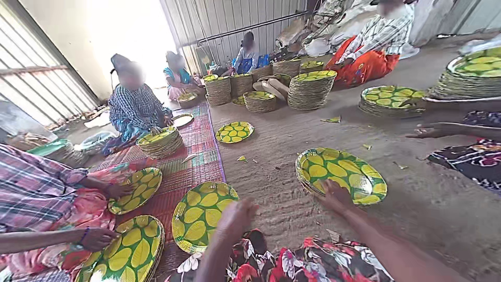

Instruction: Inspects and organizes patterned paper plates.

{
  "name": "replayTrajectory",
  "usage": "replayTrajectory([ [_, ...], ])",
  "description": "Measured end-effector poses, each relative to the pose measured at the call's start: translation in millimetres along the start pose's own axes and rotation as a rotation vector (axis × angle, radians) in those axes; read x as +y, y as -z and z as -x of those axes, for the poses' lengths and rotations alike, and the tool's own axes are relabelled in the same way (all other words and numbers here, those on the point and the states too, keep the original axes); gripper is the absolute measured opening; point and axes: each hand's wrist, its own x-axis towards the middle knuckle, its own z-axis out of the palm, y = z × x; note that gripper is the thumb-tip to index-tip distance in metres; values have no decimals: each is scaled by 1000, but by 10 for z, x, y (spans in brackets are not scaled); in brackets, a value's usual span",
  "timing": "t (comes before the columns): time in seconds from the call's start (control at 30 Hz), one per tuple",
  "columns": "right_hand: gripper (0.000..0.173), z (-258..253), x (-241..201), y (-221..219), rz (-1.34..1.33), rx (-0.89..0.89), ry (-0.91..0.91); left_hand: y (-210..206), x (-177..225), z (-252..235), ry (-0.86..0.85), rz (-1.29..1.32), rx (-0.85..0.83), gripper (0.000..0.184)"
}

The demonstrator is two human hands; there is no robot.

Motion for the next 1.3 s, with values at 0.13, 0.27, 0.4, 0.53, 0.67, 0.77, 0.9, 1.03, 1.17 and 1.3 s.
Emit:
replayTrajectory([
  [0.13, 101, -198, 177, -263, 55, -128, -129, -763, 213, -416, -83, 36, -156, 45],
  [0.27, 73, -381, 243, -428, 155, -111, -95, -1354, -30, -614, -8, 51, -255, 43],
  [0.4, 65, -466, 239, -512, 216, -137, -60, -1522, -168, -725, 89, -123, -343, 42],
  [0.53, 77, -456, 141, -552, 250, -159, -4, -1622, -158, -859, 108, -178, -370, 41],
  [0.67, 51, -452, 126, -550, 325, -174, -49, -1713, -133, -860, 78, -211, -415, 42],
  [0.77, 45, -447, 143, -572, 347, -162, -62, -1739, -177, -823, 52, -220, -416, 41],
  [0.9, 50, -198, 57, -385, 316, -189, -155, -1697, -217, -792, 48, -169, -397, 41],
  [1.03, 50, 175, -86, -222, 327, -245, -279, -1675, -217, -804, 55, -146, -400, 42],
  [1.17, 61, 342, -117, -142, 235, -358, -356, -1675, -231, -800, 46, -146, -393, 43],
  [1.3, 50, 354, -222, -136, 171, -449, -415, -1699, -263, -815, 36, -127, -384, 42],
])
